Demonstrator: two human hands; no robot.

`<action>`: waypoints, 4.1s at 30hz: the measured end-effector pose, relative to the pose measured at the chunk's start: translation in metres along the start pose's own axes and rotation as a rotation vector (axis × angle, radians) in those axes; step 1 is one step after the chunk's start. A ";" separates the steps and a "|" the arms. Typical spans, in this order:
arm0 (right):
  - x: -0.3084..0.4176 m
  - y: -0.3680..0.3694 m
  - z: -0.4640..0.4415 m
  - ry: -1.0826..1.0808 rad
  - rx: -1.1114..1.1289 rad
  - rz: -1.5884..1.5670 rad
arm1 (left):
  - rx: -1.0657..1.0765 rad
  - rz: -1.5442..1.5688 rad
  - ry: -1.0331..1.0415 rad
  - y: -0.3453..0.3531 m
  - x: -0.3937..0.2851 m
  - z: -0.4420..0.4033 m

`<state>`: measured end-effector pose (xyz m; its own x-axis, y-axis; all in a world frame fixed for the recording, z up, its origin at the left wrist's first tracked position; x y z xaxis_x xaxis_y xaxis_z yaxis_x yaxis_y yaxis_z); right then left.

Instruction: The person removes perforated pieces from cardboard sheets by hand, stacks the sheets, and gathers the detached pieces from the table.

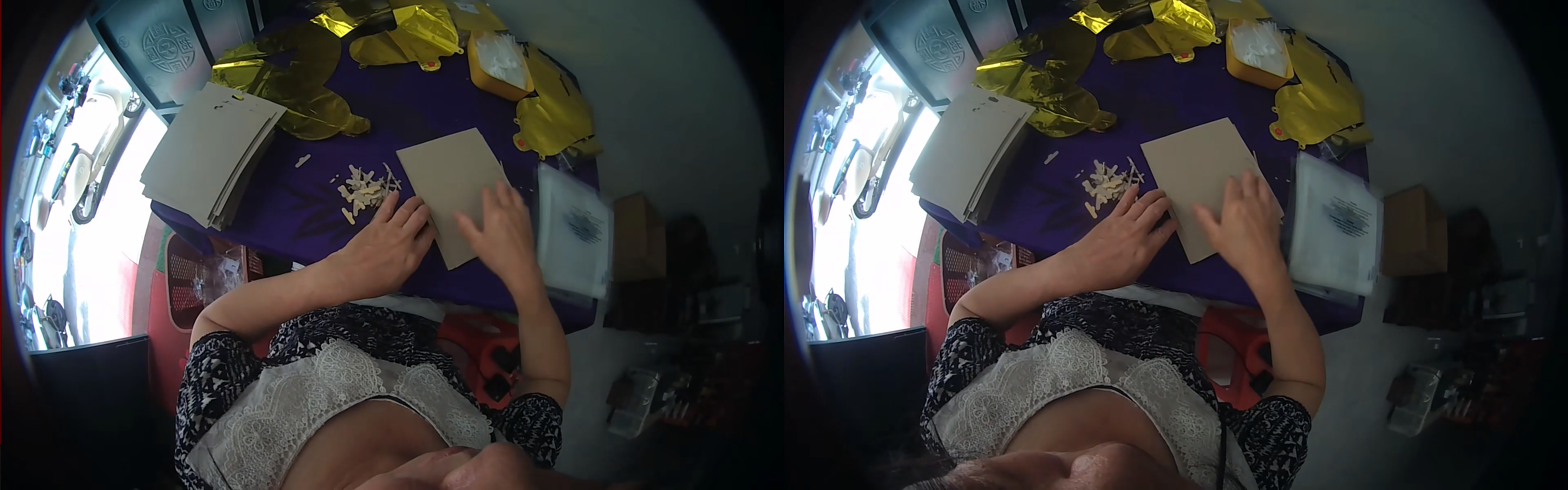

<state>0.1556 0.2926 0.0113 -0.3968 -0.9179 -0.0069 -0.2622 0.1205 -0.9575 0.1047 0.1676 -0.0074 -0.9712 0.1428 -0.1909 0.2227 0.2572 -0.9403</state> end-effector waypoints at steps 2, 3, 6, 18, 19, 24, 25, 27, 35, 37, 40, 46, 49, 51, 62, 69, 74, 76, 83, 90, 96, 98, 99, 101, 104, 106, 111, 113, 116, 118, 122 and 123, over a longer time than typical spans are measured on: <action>0.012 0.009 0.002 0.012 0.080 -0.043 | 0.012 0.017 -0.009 -0.002 0.001 0.000; 0.015 0.013 0.003 0.017 0.120 -0.066 | 0.007 0.020 -0.007 -0.002 0.001 0.000; 0.013 0.015 0.001 0.023 0.168 -0.079 | -0.008 0.027 -0.013 -0.002 0.002 0.001; 0.013 0.018 -0.003 0.053 0.304 -0.103 | -0.218 0.292 -0.107 -0.027 0.009 0.005; 0.012 0.018 -0.003 0.051 0.304 -0.101 | -0.223 0.321 -0.126 -0.028 0.011 0.005; 0.014 0.020 -0.002 0.057 0.314 -0.070 | -0.258 0.379 -0.203 -0.033 0.020 0.005; 0.014 0.020 -0.002 0.058 0.311 -0.058 | -0.242 0.404 -0.243 -0.032 0.023 0.005; 0.016 0.020 -0.002 0.058 0.305 -0.035 | -0.210 0.437 -0.313 -0.027 0.027 0.006; 0.014 0.012 0.008 0.068 0.111 -0.092 | -0.268 0.212 -0.110 -0.023 0.005 -0.006; 0.006 0.004 0.010 0.063 0.021 -0.165 | -0.213 0.207 -0.109 -0.016 0.003 -0.008; -0.025 -0.007 0.008 0.154 -0.074 -0.266 | -0.173 0.183 -0.099 -0.011 0.002 -0.008; -0.082 0.015 -0.002 0.365 -0.039 0.023 | -0.109 0.106 -0.049 -0.008 -0.004 -0.006; -0.091 0.030 -0.004 0.431 0.113 -0.021 | -0.079 0.068 -0.040 -0.004 -0.006 -0.005; -0.092 0.027 -0.006 0.430 0.090 -0.061 | -0.074 0.053 -0.042 -0.003 -0.006 -0.004; -0.109 0.011 -0.009 0.539 0.032 -0.321 | -0.104 0.088 -0.051 -0.007 -0.006 -0.005; -0.111 0.006 -0.006 0.526 -0.040 -1.242 | -0.458 0.428 -0.245 -0.039 0.034 0.005; -0.105 -0.017 -0.005 0.428 -0.227 -1.366 | -0.612 1.108 -0.557 -0.029 0.079 0.002; -0.092 -0.017 -0.006 0.412 -0.248 -1.401 | -0.536 1.443 -0.559 -0.031 0.073 -0.012; -0.041 0.018 -0.018 0.386 -0.242 -1.374 | -0.577 1.765 -0.547 -0.028 0.097 -0.005; -0.025 -0.003 -0.024 0.275 -0.280 -1.406 | -0.579 1.493 -0.373 -0.048 0.092 0.000; -0.050 -0.006 -0.003 0.332 -0.355 -1.316 | -0.448 1.370 -0.264 -0.046 0.075 -0.034; -0.061 0.007 0.003 0.400 -0.255 -1.282 | -0.408 1.331 -0.270 -0.031 0.080 -0.038; -0.061 0.005 0.004 0.379 -0.281 -1.309 | -0.399 1.352 -0.289 -0.025 0.082 -0.039; -0.059 0.003 0.003 0.329 -0.328 -1.365 | -0.389 1.388 -0.333 -0.014 0.086 -0.039; -0.056 0.011 -0.001 0.324 -0.254 -1.383 | -0.377 1.351 -0.377 -0.010 0.090 -0.041; -0.050 0.005 -0.004 0.318 -0.267 -1.373 | -0.410 1.370 -0.381 -0.013 0.093 -0.042; -0.045 -0.013 -0.014 0.243 -0.300 -1.405 | -0.457 1.466 -0.358 -0.034 0.102 -0.039; -0.042 -0.022 -0.018 0.244 -0.325 -1.476 | -0.427 1.505 -0.458 -0.047 0.105 -0.029; -0.038 -0.037 -0.024 0.157 -0.322 -1.317 | -0.461 1.547 -0.522 -0.064 0.115 -0.010; -0.030 -0.045 -0.029 0.078 -0.302 -1.343 | -0.467 1.623 -0.540 -0.072 0.120 0.002; -0.005 -0.048 -0.040 0.005 -0.214 -1.356 | -0.476 1.634 -0.555 -0.081 0.133 0.026; 0.000 -0.047 -0.043 -0.017 -0.197 -1.367 | -0.475 1.629 -0.577 -0.082 0.135 0.030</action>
<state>0.1301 0.3029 0.0689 0.2842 -0.3527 0.8916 -0.5503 -0.8215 -0.1495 -0.0476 0.1371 0.0358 0.3490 0.2162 -0.9118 0.7919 0.4523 0.4103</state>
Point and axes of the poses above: each hand's wrist, its own z-axis away from the middle knuckle, its own y-axis out of the palm, x = y × z, the point moved 9 cm from there along -z, towards the middle knuckle
